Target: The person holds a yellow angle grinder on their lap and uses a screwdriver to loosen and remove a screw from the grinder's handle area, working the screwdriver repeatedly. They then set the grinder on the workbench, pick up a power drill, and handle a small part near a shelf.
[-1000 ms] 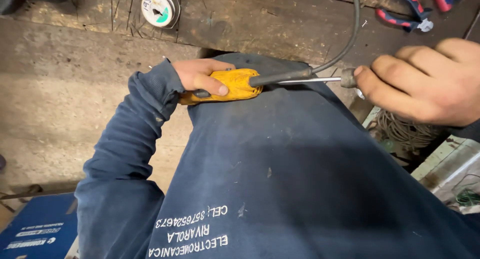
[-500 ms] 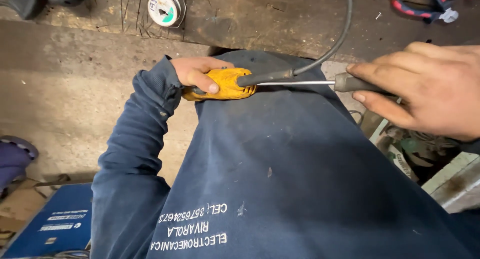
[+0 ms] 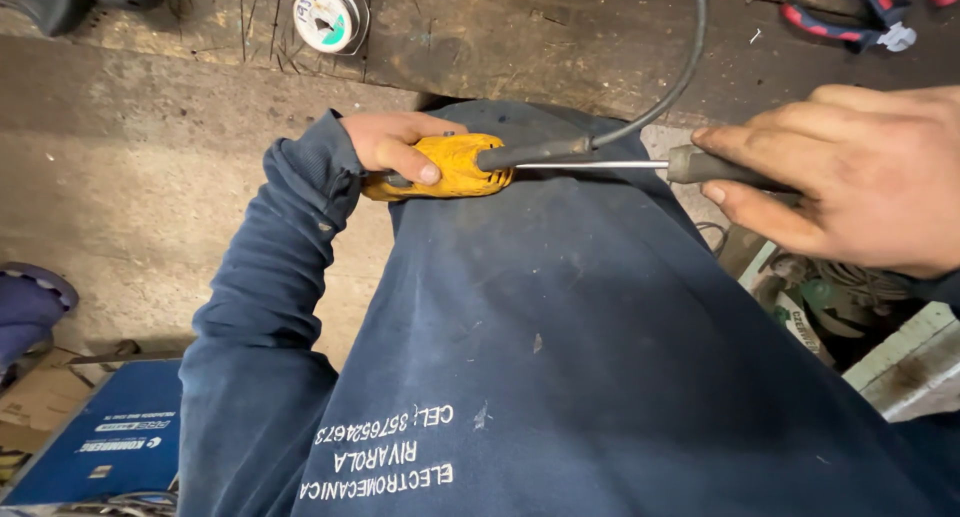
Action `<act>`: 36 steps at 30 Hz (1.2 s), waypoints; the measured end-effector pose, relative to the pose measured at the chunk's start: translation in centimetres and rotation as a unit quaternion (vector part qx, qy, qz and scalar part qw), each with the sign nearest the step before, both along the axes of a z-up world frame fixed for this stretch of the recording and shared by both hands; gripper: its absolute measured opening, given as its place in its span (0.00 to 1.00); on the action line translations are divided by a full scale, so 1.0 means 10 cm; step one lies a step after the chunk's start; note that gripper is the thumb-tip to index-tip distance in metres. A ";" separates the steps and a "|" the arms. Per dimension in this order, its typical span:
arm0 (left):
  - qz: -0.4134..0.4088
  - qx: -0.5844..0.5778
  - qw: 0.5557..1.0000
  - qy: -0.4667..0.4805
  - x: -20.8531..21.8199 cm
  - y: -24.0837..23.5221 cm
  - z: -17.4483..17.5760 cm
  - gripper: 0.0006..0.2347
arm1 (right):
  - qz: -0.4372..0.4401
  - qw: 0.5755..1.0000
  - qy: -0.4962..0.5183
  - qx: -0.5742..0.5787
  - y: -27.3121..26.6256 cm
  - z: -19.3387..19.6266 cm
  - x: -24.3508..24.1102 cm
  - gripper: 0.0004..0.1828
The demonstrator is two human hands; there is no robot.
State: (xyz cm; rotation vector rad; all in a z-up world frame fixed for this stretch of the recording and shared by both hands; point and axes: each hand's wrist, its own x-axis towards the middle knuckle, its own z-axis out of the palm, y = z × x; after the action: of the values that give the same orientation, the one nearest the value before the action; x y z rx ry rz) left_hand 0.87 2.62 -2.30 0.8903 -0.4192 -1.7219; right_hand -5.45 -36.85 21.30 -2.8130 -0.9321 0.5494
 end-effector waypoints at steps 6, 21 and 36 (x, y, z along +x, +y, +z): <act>-0.001 0.000 1.000 -0.023 0.00 -0.02 0.02 0.26 | 0.018 1.000 -0.011 0.001 0.02 0.02 0.05 0.21; -0.012 0.047 0.989 -0.138 0.06 -0.17 0.40 0.23 | 0.070 0.996 -0.009 0.061 -0.09 0.02 0.13 0.21; -0.051 0.100 0.945 -0.306 0.00 -0.25 0.56 0.34 | 0.115 0.993 -0.028 0.010 -0.07 0.11 0.07 0.22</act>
State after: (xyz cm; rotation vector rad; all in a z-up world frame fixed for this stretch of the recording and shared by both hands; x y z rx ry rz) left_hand 0.87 0.10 3.25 1.5857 -0.7152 -1.5711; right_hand -4.78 -37.56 22.38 -2.7327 -1.2761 0.4863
